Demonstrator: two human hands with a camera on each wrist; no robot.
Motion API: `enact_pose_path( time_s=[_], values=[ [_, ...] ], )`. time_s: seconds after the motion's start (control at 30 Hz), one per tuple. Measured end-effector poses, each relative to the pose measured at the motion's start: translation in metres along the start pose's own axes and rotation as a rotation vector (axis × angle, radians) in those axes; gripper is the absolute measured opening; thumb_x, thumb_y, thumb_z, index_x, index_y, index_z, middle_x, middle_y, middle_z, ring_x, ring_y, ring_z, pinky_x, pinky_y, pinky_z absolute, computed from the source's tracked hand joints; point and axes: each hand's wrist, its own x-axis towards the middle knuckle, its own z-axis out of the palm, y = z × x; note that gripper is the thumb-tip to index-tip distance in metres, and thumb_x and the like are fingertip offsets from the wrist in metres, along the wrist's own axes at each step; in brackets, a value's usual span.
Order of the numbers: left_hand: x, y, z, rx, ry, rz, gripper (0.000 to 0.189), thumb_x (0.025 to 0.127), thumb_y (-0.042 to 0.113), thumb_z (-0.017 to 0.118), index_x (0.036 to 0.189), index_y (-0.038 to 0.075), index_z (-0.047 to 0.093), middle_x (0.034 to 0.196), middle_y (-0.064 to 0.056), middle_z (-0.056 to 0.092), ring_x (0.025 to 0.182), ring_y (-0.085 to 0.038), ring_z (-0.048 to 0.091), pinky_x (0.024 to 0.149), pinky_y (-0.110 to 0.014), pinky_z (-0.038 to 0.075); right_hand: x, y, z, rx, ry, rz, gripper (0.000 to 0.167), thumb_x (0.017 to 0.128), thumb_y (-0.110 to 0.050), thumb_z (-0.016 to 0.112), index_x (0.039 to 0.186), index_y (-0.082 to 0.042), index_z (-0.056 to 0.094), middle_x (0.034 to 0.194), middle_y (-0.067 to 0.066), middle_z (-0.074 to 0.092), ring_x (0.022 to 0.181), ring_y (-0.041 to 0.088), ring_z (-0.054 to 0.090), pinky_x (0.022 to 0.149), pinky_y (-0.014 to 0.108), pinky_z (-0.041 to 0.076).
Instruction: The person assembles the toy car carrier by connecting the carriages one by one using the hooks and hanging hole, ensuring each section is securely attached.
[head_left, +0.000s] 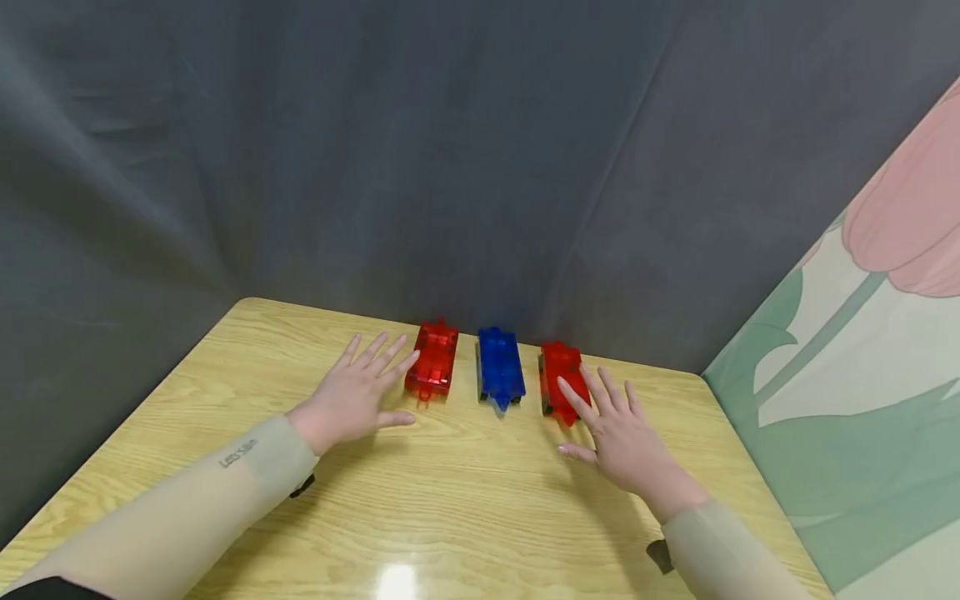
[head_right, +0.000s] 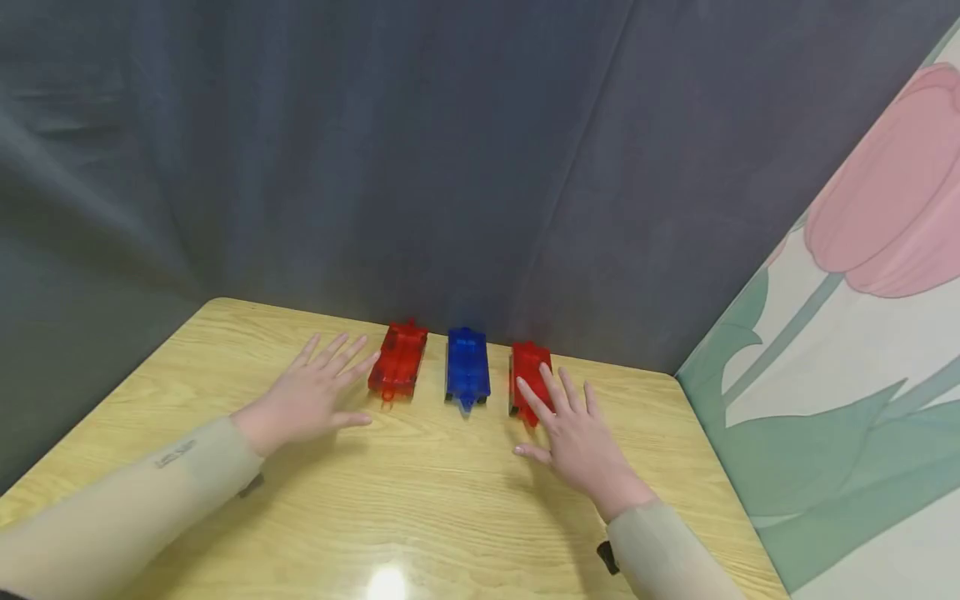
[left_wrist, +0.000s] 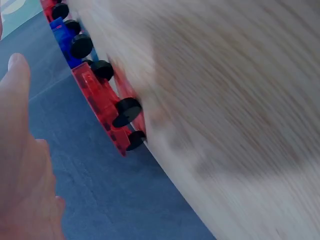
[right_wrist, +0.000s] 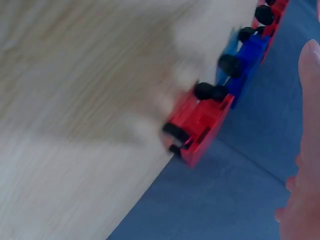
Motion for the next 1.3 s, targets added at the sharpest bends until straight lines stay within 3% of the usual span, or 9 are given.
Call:
enact_pose_path(
  time_s=[0.13, 0.37, 0.6, 0.87, 1.07, 1.3],
  values=[
    [0.007, 0.002, 0.0, -0.058, -0.037, -0.052, 0.094, 0.089, 0.069, 0.054, 0.158, 0.013, 0.025, 0.163, -0.011, 0.012, 0.148, -0.038, 0.01, 0.115, -0.06, 0.001, 0.015, -0.008, -0.005, 0.07, -0.012, 0.014, 0.095, 0.088, -0.06, 0.064, 0.16, -0.026, 0.013, 0.165, 0.012, 0.0, 0.149, 0.036, -0.002, 0.114, 0.062, 0.005],
    [0.025, 0.002, 0.001, -0.148, -0.203, -0.133, 0.095, 0.092, 0.074, 0.041, 0.16, 0.015, 0.011, 0.164, -0.007, 0.003, 0.149, -0.035, 0.005, 0.115, -0.058, -0.001, 0.038, -0.023, 0.001, 0.229, -0.037, 0.023, 0.09, 0.09, -0.06, 0.061, 0.16, -0.028, 0.014, 0.165, 0.01, 0.005, 0.149, 0.034, -0.002, 0.114, 0.062, 0.005],
    [0.052, 0.009, 0.004, -0.307, -0.284, -0.174, 0.092, 0.094, 0.064, 0.052, 0.159, 0.01, 0.015, 0.164, -0.01, 0.013, 0.148, -0.037, 0.007, 0.116, -0.058, 0.005, 0.061, -0.038, 0.006, 0.35, -0.088, 0.034, 0.081, 0.095, -0.055, 0.056, 0.16, -0.028, 0.016, 0.163, 0.013, 0.01, 0.149, 0.037, 0.003, 0.115, 0.061, 0.005],
    [0.078, 0.022, 0.019, -0.366, -0.258, -0.301, 0.085, 0.096, 0.058, 0.053, 0.158, 0.01, 0.019, 0.163, -0.013, 0.014, 0.147, -0.039, 0.012, 0.117, -0.055, 0.011, 0.085, -0.051, 0.013, 0.426, -0.206, 0.132, 0.077, 0.098, -0.053, 0.052, 0.16, -0.025, 0.015, 0.164, 0.014, 0.008, 0.148, 0.042, 0.003, 0.116, 0.057, 0.002],
    [0.088, 0.024, 0.027, -0.386, -0.245, -0.443, 0.09, 0.095, 0.059, 0.055, 0.158, 0.008, 0.016, 0.162, -0.021, 0.01, 0.146, -0.042, 0.016, 0.116, -0.052, 0.017, 0.105, -0.062, 0.024, 0.433, -0.236, 0.185, 0.079, 0.098, -0.056, 0.049, 0.16, -0.027, 0.01, 0.164, 0.015, 0.007, 0.147, 0.042, 0.005, 0.116, 0.056, 0.008],
    [0.096, 0.027, 0.034, -0.36, -0.229, -0.515, 0.092, 0.09, 0.064, 0.058, 0.156, 0.007, 0.027, 0.159, -0.027, 0.017, 0.142, -0.044, 0.025, 0.111, -0.054, 0.03, 0.117, -0.075, 0.037, 0.418, -0.241, 0.217, 0.077, 0.098, -0.054, 0.052, 0.16, -0.024, 0.017, 0.164, 0.013, 0.009, 0.148, 0.039, 0.008, 0.114, 0.059, 0.015]
  ],
)
